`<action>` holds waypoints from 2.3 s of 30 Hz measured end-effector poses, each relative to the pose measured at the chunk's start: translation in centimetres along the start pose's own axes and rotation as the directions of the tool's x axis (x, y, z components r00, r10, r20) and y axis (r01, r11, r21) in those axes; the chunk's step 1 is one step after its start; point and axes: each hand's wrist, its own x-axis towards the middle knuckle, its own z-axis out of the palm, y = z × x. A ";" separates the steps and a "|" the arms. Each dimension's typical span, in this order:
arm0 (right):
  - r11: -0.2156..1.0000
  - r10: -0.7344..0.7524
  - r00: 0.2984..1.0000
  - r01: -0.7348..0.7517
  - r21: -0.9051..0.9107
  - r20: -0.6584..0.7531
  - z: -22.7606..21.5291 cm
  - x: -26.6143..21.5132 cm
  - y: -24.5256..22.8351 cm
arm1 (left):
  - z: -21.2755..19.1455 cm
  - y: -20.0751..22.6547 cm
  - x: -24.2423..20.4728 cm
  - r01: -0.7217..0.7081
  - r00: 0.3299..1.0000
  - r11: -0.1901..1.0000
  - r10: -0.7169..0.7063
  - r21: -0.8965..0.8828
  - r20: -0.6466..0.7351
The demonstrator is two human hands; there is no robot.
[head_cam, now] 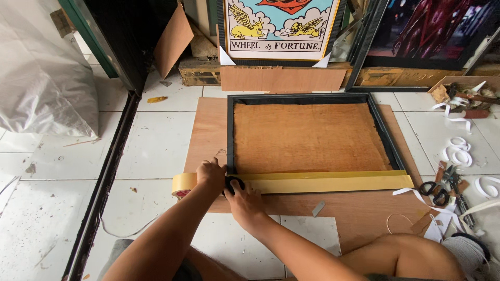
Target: The person applies adhesive tape to the edges of a picture frame using a roll of tape and a cloth to press it down.
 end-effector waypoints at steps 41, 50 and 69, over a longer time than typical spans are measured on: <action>0.998 -0.025 0.991 0.018 0.055 0.131 -4.6 -1.1 2.1 | 0.4 0.1 0.4 -0.034 0.992 0.999 0.037 0.028 -0.120; 1.000 0.000 1.000 0.000 0.016 -0.031 2.5 -1.5 1.4 | -2.0 0.5 -0.4 -0.021 0.996 0.999 0.018 0.027 0.088; 0.874 -0.019 0.999 -0.001 0.486 0.037 -0.9 -14.0 25.2 | -0.1 0.3 0.0 -0.021 0.990 1.000 0.020 -0.009 -0.142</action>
